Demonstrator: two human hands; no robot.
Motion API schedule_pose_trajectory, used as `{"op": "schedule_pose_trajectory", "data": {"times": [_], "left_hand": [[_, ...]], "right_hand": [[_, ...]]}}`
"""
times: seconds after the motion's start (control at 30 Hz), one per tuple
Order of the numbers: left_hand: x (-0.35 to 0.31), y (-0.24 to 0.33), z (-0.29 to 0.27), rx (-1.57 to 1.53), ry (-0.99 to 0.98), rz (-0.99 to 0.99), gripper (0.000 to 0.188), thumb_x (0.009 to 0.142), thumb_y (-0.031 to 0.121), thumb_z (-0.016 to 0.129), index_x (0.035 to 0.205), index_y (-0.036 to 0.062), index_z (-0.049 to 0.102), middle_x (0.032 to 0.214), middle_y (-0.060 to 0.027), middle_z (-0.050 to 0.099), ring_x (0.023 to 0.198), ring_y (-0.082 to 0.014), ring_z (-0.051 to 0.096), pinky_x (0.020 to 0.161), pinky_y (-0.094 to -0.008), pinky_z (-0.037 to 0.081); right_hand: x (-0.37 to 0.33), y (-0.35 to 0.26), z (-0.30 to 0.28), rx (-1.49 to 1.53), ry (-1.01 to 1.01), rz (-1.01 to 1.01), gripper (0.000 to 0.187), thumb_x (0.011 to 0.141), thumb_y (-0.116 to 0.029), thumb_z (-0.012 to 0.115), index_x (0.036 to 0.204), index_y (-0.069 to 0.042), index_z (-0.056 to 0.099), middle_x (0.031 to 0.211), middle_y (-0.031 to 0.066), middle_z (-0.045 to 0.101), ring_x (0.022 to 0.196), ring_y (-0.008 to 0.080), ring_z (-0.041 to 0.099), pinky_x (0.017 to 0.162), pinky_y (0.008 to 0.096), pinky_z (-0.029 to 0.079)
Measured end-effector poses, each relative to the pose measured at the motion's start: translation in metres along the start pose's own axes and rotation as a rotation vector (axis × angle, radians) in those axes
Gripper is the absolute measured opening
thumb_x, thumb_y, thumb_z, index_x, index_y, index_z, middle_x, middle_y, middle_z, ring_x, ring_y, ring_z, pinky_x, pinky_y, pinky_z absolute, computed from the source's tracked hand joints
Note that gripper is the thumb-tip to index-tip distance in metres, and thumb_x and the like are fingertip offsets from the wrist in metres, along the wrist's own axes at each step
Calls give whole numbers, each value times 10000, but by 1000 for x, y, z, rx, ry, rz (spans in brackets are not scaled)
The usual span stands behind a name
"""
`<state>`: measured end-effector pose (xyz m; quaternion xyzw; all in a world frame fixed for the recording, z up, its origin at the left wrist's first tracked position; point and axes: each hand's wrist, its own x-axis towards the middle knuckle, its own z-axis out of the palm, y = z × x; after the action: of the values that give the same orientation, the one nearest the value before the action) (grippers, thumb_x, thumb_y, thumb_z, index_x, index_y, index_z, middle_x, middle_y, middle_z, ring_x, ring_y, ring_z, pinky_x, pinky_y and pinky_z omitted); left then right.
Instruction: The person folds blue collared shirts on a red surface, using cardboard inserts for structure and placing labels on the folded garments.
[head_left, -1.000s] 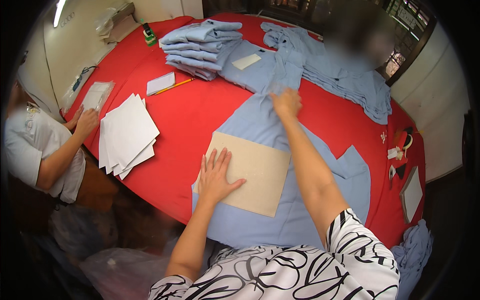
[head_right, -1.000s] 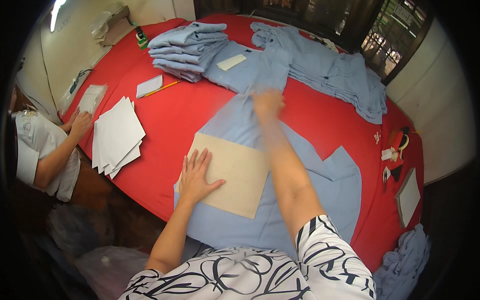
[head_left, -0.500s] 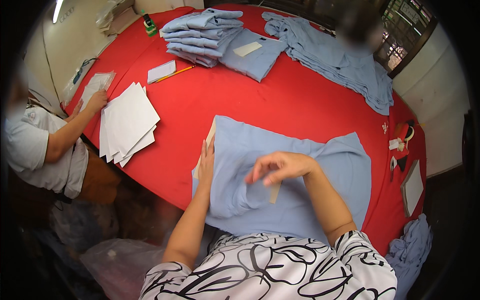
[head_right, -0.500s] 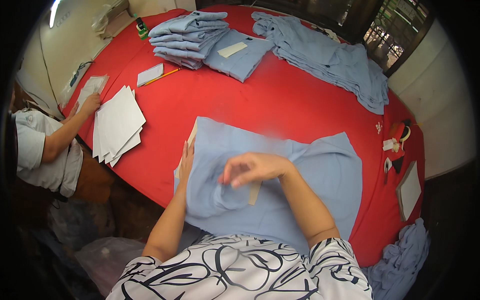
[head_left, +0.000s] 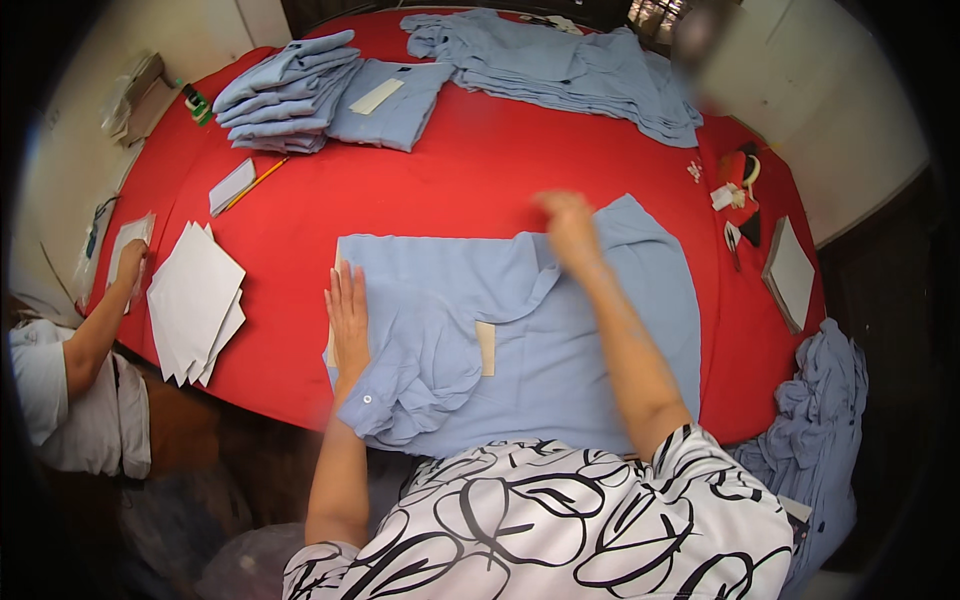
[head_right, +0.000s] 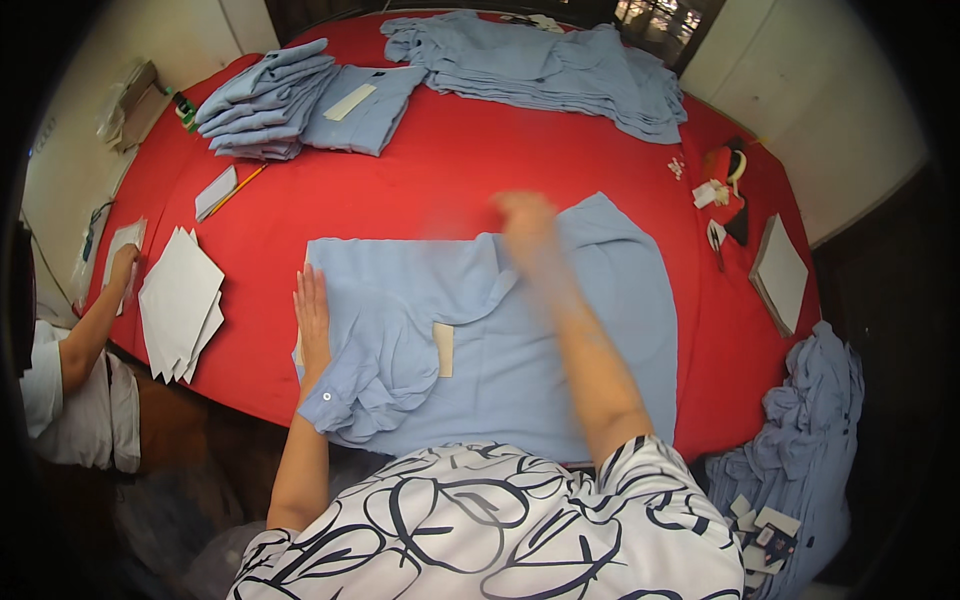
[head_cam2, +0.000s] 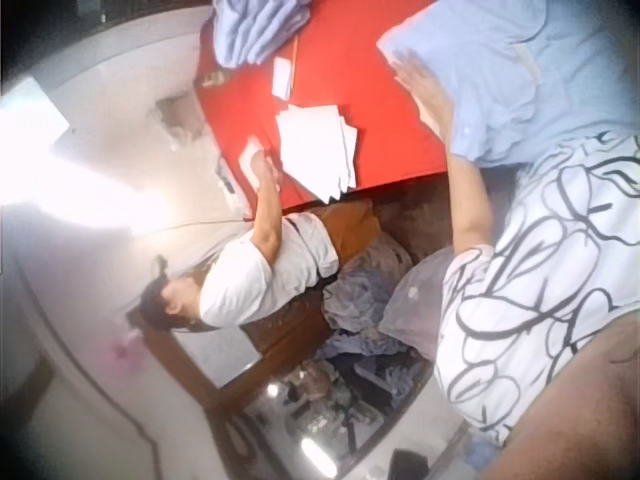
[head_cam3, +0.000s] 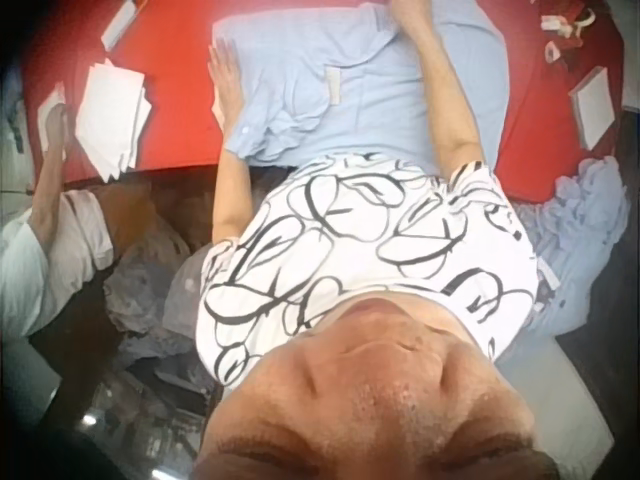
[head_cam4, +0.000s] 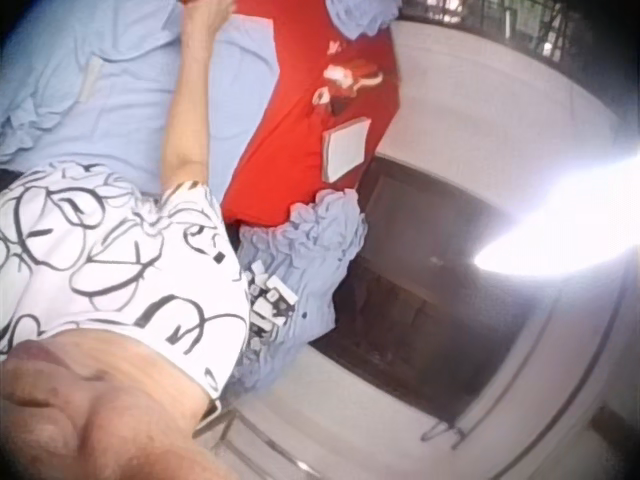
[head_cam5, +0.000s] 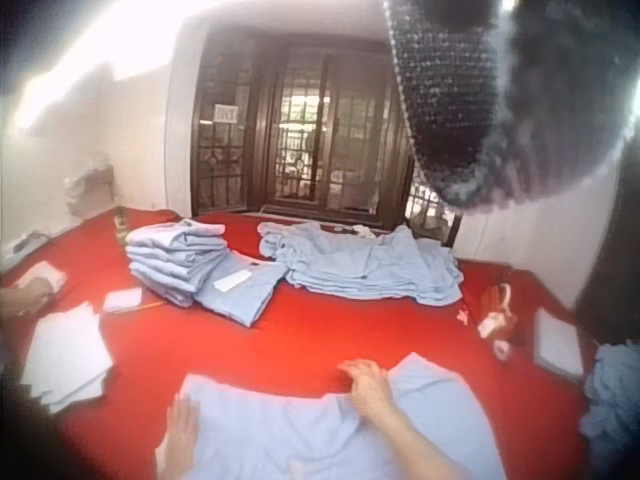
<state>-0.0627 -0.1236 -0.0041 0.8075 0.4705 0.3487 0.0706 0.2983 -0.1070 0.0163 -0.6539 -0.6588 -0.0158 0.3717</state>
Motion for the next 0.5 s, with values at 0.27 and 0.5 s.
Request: {"op": "schedule_pose_trajectory", "data": {"times": [0.27,0.5], "left_hand": [[-4,-17,10,-155,-107,60,642,753,436,690,1249,32,630,1338,-108,587,1376,-379,376,1185,-525,162],[-5,-16,3,-240,-83,20,551,719,287,734,1197,24,657,1293,-132,621,1341,-378,443,1195,-486,176]], "right_hand": [[-29,139,-110,-609,-22,192,294,801,-19,604,1071,-130,636,1082,96,605,1083,328,503,923,475,395],[-174,84,-201,-596,406,204,207,734,-2,639,905,-81,555,981,68,581,1027,302,502,917,441,371]]}}
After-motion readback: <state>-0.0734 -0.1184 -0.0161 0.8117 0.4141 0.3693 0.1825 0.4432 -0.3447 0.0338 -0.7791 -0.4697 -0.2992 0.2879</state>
